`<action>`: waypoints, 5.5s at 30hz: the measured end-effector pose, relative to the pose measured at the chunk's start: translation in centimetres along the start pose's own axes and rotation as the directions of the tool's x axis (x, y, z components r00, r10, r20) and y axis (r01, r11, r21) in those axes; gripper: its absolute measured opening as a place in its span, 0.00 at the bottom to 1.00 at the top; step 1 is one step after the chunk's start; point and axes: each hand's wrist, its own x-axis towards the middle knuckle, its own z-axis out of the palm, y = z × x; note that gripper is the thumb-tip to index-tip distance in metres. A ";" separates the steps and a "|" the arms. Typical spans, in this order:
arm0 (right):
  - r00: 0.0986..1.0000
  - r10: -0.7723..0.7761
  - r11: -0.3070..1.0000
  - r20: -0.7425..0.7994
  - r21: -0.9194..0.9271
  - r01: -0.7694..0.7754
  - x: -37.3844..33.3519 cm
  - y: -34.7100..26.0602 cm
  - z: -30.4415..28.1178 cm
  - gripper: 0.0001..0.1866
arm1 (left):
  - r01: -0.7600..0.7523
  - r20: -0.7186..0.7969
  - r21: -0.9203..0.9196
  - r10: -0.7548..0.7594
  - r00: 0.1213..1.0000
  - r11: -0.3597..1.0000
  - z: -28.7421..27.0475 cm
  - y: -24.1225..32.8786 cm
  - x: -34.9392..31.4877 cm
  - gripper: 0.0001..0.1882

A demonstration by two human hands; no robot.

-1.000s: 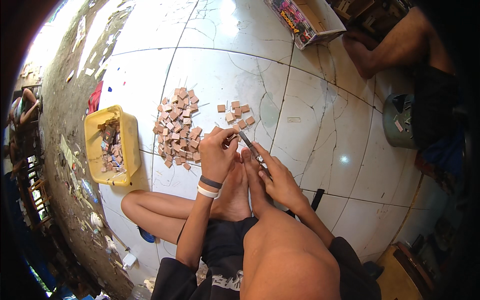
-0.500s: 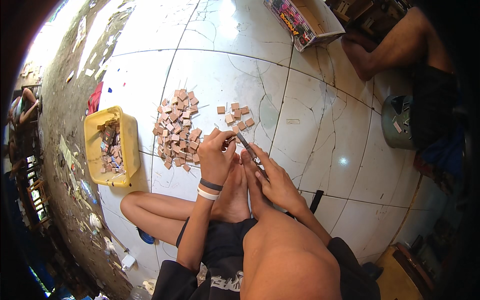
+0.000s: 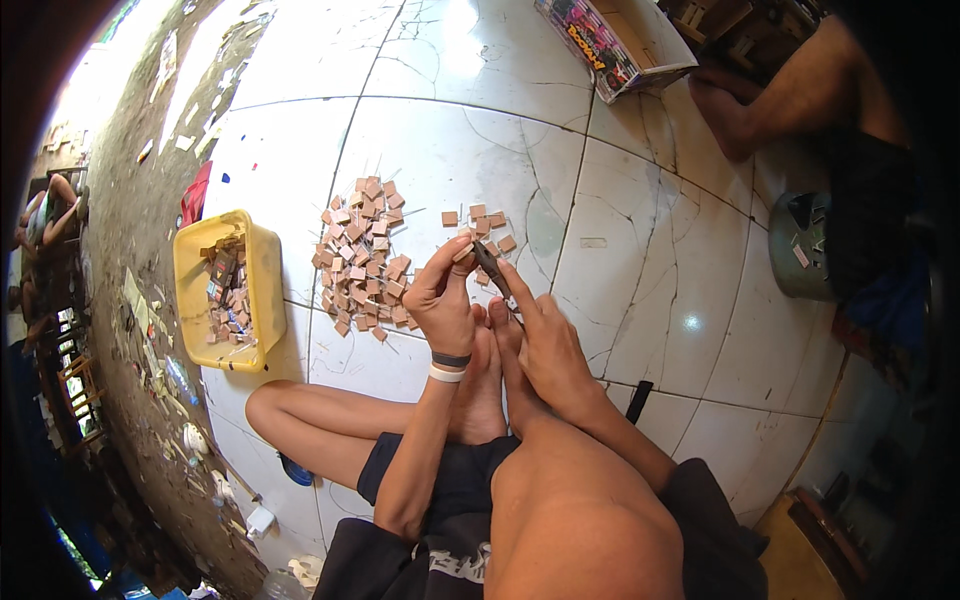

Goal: The person sits on the floor and uses a utility knife to trim and shape small wooden blocks. They pick up blocks from a pile, shave off edges, and place the finished pieces back onto the floor.

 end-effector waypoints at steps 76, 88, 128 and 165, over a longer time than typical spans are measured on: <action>0.992 -0.114 0.947 -0.059 0.295 0.127 -2.4 2.2 1.0 0.36 | 0.689 0.284 -0.229 -0.630 0.723 0.687 -3.2 3.7 0.4 0.17; 0.953 -0.291 0.892 0.082 0.383 0.239 -2.4 3.7 -0.2 0.41 | 0.715 0.451 -0.431 -0.555 0.699 0.550 -2.7 2.3 0.0 0.26; 0.839 -0.036 0.500 0.543 0.737 -0.456 -1.7 4.6 -3.0 0.46 | 0.390 0.354 0.014 -0.369 0.859 0.921 -2.3 2.6 -0.4 0.09; 0.947 0.320 0.918 0.032 0.234 -0.319 -2.8 7.4 1.2 0.19 | 0.059 0.431 0.308 -0.194 0.881 0.950 -3.0 -0.6 -0.3 0.12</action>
